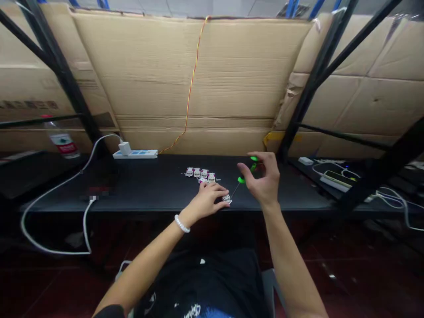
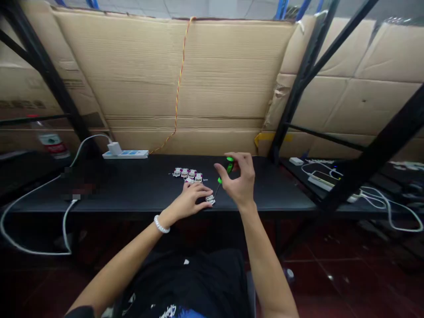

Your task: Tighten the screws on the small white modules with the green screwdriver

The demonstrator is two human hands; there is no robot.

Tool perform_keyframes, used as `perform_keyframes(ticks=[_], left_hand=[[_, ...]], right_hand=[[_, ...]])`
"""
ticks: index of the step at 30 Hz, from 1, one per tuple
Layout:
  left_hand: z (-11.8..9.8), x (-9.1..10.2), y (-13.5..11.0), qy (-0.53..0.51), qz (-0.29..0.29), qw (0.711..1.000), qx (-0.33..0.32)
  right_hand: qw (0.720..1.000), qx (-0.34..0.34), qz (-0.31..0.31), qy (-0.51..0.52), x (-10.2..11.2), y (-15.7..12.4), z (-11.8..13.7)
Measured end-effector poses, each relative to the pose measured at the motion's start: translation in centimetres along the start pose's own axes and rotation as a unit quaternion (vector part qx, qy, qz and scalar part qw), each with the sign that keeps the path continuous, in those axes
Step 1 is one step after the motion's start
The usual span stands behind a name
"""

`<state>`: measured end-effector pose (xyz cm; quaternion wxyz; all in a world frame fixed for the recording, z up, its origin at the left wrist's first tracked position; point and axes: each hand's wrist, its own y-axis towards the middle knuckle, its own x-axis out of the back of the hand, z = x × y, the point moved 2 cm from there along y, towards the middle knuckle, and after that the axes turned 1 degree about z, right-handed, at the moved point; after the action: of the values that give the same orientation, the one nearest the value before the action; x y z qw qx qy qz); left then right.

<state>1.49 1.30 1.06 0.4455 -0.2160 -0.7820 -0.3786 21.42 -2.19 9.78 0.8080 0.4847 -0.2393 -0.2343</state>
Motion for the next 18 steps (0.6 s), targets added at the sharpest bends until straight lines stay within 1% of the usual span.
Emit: perform_keyframes(ticks=[1,4,6,8,10,12,13,16,18], left_hand=[[0.0,0.0,0.0,0.001,0.001,1.0,0.001],[-0.06,0.06,0.02,0.002,-0.001,1.0,0.002],[-0.13,0.11,0.04,0.001,0.0,1.0,0.001],[-0.18,0.15,0.03,0.003,0.001,1.0,0.001],[-0.19,0.15,0.01,0.006,0.001,1.0,0.002],[-0.16,0.15,-0.02,0.009,-0.001,1.0,0.003],[-0.15,0.15,-0.03,0.009,0.0,1.0,0.003],[-0.15,0.18,-0.03,0.008,0.003,1.0,0.004],[-0.18,0.22,-0.02,0.008,0.003,1.0,0.003]], right_hand=[[1.0,-0.003,0.008,0.009,-0.02,0.0,-0.03],[0.993,-0.019,0.085,0.078,-0.13,-0.04,-0.23],[0.988,-0.025,0.115,0.1,-0.09,-0.05,-0.23],[0.993,-0.021,0.1,0.067,0.03,-0.01,-0.14],[0.998,-0.012,0.062,0.016,0.1,0.04,-0.12],[0.999,-0.014,0.043,-0.002,0.03,0.06,-0.34],[0.999,-0.017,0.051,0.009,-0.06,0.04,-0.51],[0.993,-0.024,0.099,0.064,-0.29,-0.05,-0.82],[0.994,-0.019,0.089,0.065,-0.18,-0.06,-0.66]])
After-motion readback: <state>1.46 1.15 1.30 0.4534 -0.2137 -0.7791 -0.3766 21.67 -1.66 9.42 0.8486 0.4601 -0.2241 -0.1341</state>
